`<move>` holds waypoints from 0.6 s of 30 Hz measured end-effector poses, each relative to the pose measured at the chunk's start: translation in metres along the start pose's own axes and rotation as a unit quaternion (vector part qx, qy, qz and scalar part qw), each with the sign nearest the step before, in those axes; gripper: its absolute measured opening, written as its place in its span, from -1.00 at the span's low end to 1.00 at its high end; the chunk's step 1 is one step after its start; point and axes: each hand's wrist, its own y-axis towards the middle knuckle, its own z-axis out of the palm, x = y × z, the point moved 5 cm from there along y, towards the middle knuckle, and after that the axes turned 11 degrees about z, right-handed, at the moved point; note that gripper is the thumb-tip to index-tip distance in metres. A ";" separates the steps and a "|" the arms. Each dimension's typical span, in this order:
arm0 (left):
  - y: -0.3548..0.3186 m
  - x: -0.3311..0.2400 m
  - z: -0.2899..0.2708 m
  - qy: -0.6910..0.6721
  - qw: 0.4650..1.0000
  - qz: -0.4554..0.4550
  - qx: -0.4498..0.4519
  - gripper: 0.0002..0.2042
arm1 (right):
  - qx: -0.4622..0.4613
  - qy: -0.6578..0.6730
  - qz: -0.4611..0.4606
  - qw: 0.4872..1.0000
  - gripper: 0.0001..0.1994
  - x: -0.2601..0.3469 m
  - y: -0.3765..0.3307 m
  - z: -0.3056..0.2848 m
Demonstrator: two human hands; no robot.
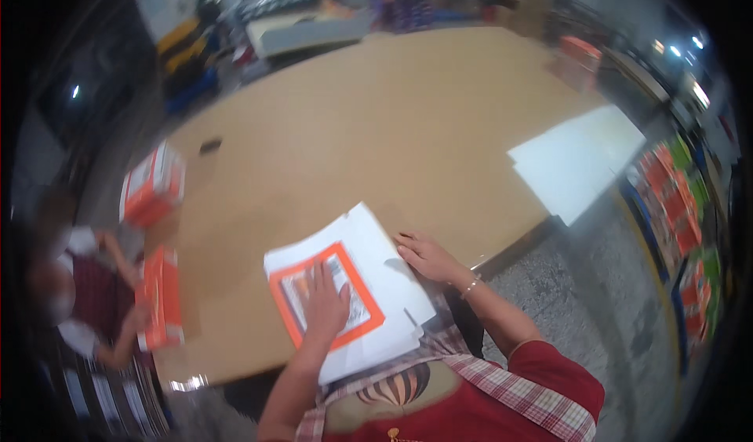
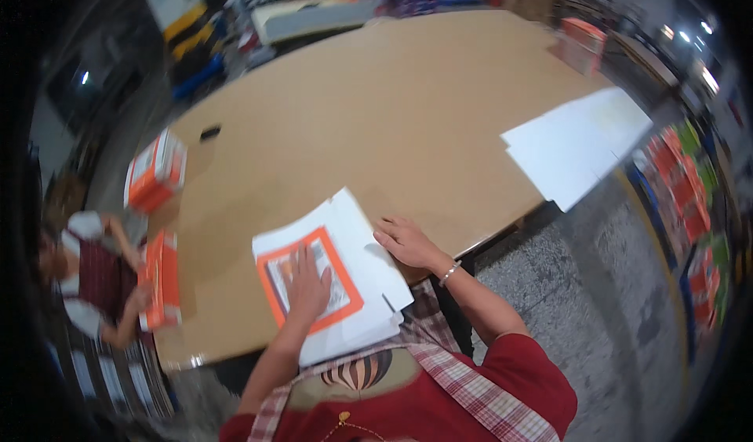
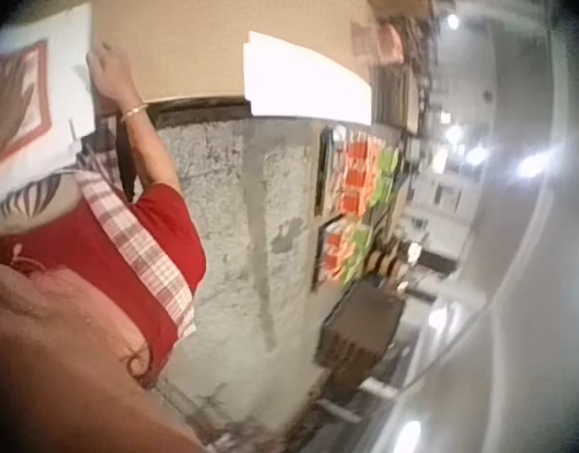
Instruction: Organizing and stacking flat cardboard packaging sleeves on a workbench.
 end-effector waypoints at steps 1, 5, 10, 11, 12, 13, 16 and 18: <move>0.004 0.003 0.006 0.043 0.999 0.016 -0.004 -0.30 | 0.001 0.129 -0.108 0.986 -0.45 0.026 -0.005 0.000; 0.019 -0.005 -0.015 0.052 0.996 0.053 -0.049 -0.34 | 0.094 0.206 -0.245 0.943 -0.39 0.091 -0.035 0.008; 0.017 0.004 -0.010 0.007 0.996 0.023 -0.084 -0.38 | -0.118 -0.198 -0.192 0.954 -0.42 0.098 -0.038 0.046; 0.019 -0.004 -0.013 0.042 0.997 0.043 -0.047 -0.38 | -0.111 -0.201 -0.193 0.954 -0.42 0.095 -0.040 0.046; 0.017 -0.009 -0.014 0.078 0.995 0.065 -0.010 -0.39 | -0.096 -0.197 -0.208 0.953 -0.45 0.093 -0.043 0.046; 0.015 -0.011 -0.013 0.074 0.995 0.063 -0.010 -0.39 | -0.083 -0.194 -0.224 0.952 -0.48 0.091 -0.044 0.043; 0.008 -0.008 -0.011 0.059 0.997 0.049 0.014 -0.35 | 0.024 -0.016 -0.185 0.982 -0.65 0.046 -0.028 -0.002; 0.007 -0.013 -0.013 0.083 0.995 0.060 0.005 -0.31 | -0.206 0.036 -0.043 0.977 -0.65 -0.047 -0.002 -0.059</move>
